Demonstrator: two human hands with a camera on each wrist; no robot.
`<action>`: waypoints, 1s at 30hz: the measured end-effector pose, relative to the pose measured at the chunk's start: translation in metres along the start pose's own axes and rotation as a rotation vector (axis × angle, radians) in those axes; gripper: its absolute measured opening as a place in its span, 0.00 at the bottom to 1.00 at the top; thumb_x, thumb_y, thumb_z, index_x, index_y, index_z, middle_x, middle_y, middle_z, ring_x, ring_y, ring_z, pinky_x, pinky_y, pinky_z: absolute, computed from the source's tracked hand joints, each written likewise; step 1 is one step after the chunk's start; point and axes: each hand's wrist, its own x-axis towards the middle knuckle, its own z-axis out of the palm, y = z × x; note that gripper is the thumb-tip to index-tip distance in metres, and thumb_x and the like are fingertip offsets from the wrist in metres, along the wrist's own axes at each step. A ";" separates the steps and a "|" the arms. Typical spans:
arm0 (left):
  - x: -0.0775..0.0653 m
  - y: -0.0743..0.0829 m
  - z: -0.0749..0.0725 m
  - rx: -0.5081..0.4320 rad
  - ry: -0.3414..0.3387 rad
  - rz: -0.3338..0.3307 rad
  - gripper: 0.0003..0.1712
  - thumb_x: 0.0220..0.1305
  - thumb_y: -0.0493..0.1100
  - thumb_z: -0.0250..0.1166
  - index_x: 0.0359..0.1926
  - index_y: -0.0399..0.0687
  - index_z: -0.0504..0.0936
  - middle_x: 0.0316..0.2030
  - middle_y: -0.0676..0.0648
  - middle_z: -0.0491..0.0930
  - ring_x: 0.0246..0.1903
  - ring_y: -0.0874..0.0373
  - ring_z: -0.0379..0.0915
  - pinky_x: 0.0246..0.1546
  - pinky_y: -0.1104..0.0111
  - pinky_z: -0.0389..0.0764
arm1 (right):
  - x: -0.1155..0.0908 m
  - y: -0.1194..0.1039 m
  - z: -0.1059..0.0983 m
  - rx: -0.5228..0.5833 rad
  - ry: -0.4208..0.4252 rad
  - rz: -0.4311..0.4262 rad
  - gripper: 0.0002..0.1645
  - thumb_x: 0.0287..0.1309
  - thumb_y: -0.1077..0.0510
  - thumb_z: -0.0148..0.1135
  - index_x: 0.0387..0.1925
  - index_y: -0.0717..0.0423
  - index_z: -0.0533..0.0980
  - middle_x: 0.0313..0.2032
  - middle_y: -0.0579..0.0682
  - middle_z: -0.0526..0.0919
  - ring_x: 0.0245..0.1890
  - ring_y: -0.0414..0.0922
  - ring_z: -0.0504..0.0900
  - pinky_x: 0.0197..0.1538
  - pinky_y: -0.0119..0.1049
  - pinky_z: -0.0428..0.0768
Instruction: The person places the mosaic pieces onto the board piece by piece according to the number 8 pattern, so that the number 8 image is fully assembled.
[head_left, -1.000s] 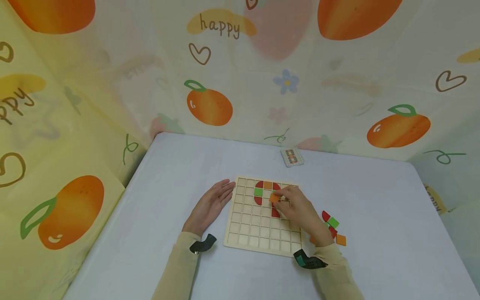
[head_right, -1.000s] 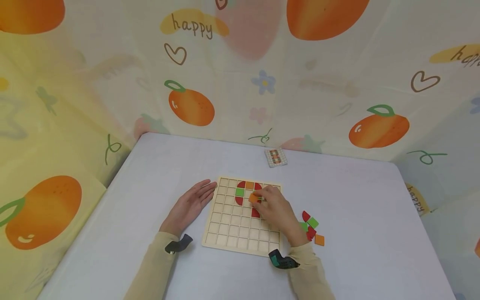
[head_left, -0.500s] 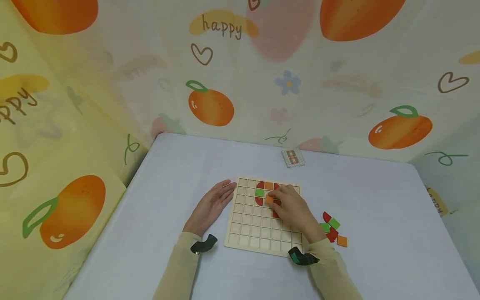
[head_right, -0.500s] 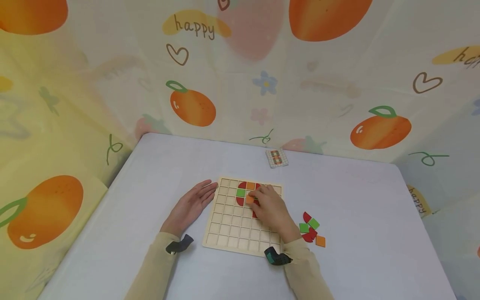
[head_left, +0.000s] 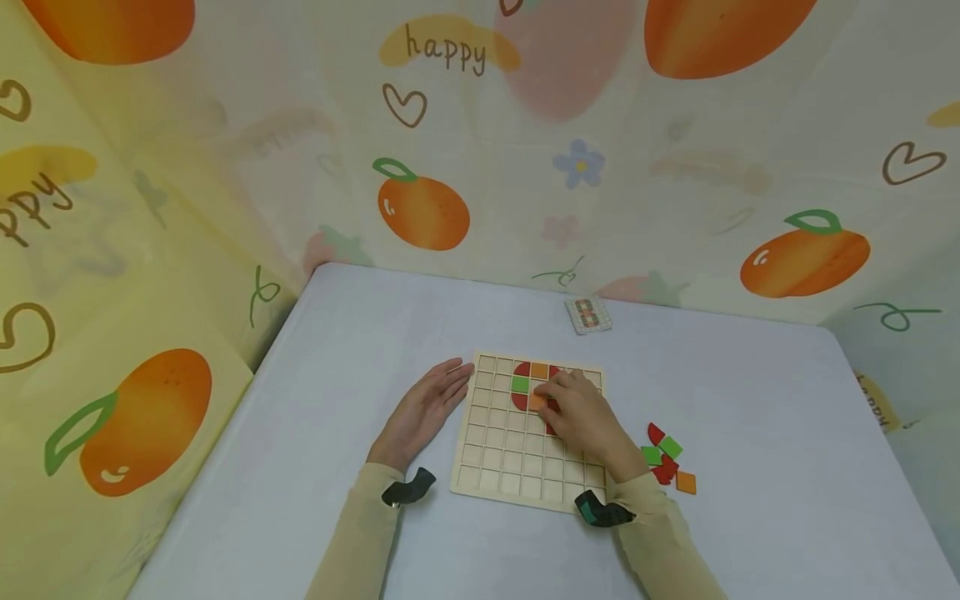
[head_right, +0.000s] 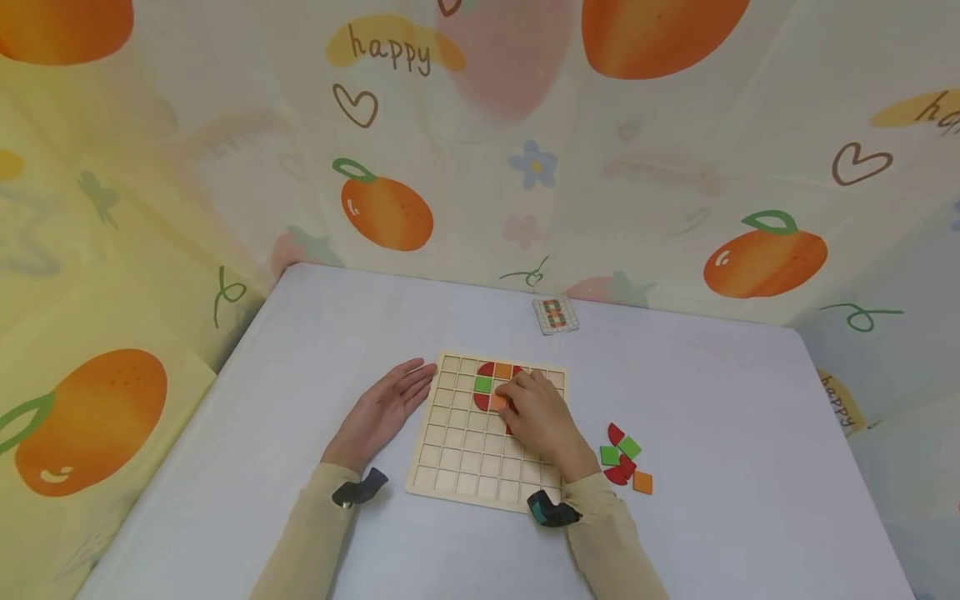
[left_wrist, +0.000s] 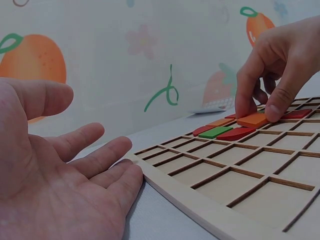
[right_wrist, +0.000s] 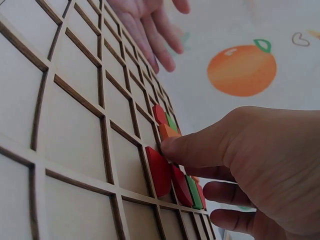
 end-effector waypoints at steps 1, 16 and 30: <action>0.000 0.000 0.000 -0.001 0.000 0.000 0.32 0.83 0.46 0.43 0.79 0.41 0.47 0.78 0.39 0.53 0.79 0.49 0.47 0.80 0.65 0.55 | 0.000 0.000 0.000 0.002 -0.003 0.001 0.15 0.60 0.57 0.72 0.49 0.52 0.84 0.45 0.48 0.82 0.45 0.47 0.73 0.50 0.44 0.79; -0.001 0.001 0.001 -0.005 0.000 -0.002 0.32 0.83 0.46 0.43 0.80 0.41 0.47 0.78 0.39 0.53 0.80 0.49 0.47 0.80 0.65 0.54 | 0.000 0.000 -0.002 -0.003 -0.031 -0.014 0.14 0.61 0.55 0.71 0.49 0.51 0.85 0.46 0.48 0.81 0.45 0.47 0.71 0.48 0.40 0.73; -0.001 0.000 0.000 0.002 0.014 0.002 0.30 0.83 0.46 0.43 0.78 0.41 0.50 0.78 0.38 0.54 0.79 0.49 0.48 0.79 0.65 0.57 | 0.000 -0.001 -0.002 -0.026 -0.038 -0.013 0.18 0.59 0.54 0.72 0.51 0.52 0.85 0.47 0.50 0.81 0.46 0.48 0.70 0.50 0.42 0.72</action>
